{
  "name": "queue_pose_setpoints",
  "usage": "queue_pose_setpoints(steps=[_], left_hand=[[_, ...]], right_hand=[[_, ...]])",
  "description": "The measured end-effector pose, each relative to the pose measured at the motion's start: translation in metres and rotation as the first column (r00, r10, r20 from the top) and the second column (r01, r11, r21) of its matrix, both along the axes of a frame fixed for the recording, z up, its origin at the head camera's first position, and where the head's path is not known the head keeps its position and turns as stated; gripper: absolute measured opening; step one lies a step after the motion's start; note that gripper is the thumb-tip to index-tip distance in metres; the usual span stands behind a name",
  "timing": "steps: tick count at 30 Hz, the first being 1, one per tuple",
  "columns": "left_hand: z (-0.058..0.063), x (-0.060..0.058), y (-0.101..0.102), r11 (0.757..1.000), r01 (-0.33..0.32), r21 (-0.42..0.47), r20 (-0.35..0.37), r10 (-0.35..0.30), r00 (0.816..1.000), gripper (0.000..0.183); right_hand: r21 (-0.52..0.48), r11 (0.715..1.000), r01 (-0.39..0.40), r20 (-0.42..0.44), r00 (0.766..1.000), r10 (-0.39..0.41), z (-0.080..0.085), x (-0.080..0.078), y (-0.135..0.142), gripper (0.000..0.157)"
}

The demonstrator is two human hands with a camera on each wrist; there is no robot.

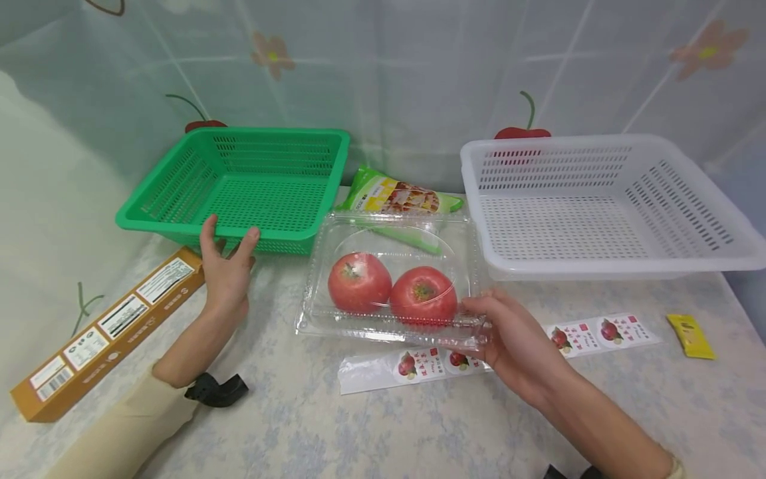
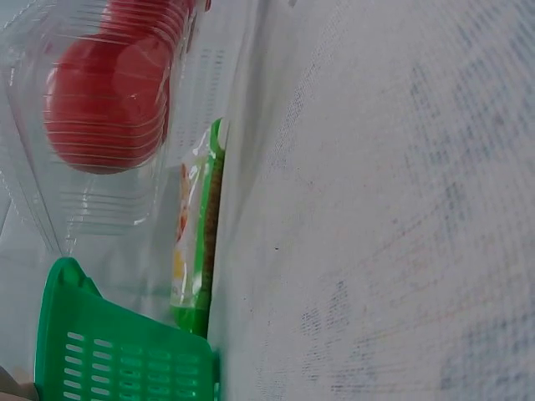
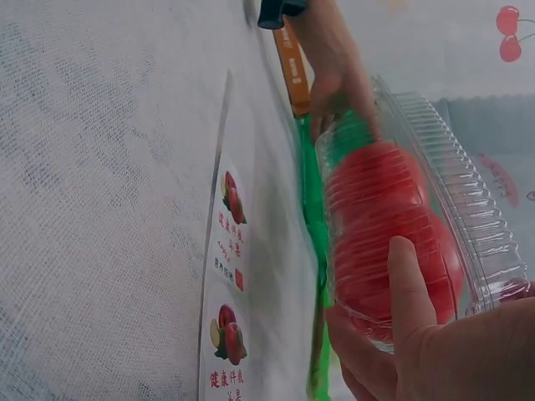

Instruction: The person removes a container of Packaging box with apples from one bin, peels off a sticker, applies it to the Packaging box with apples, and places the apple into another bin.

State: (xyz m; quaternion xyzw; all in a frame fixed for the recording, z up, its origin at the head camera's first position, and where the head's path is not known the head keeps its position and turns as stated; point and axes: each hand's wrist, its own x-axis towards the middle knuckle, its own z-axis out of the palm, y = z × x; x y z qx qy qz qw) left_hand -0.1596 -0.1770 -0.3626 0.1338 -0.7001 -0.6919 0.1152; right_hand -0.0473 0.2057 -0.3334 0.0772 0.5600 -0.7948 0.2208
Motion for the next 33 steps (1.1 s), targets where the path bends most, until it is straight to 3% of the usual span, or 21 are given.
queue_pose_setpoints(steps=[7,14,22,27,30,33], left_hand=[[0.001,0.001,0.000,1.000,0.000,0.004,0.011,-0.001,1.000,0.081],[0.002,0.001,0.001,1.000,0.002,0.010,-0.003,-0.002,1.000,0.080],[0.002,0.001,0.000,1.000,0.008,0.008,0.004,-0.008,1.000,0.080],[0.002,0.001,0.000,1.000,0.010,0.007,0.013,-0.010,1.000,0.081],[0.002,0.001,-0.001,1.000,0.010,0.005,0.015,-0.011,1.000,0.082],[0.003,0.001,-0.001,1.000,0.016,0.000,0.021,-0.016,1.000,0.082]], right_hand=[[0.041,0.999,0.004,0.014,1.000,-0.005,-0.005,0.007,0.000,0.038],[0.086,0.996,0.024,0.074,0.997,-0.031,-0.014,0.015,-0.001,0.018],[0.000,0.998,0.058,0.096,0.994,-0.057,-0.018,0.002,-0.016,0.010],[0.014,0.999,0.038,0.068,0.997,-0.039,-0.015,-0.007,-0.017,0.030],[0.097,0.995,0.011,0.057,0.998,-0.016,-0.013,-0.010,-0.015,0.047],[0.178,0.984,-0.011,0.049,0.999,0.002,-0.013,-0.011,-0.012,0.050]])
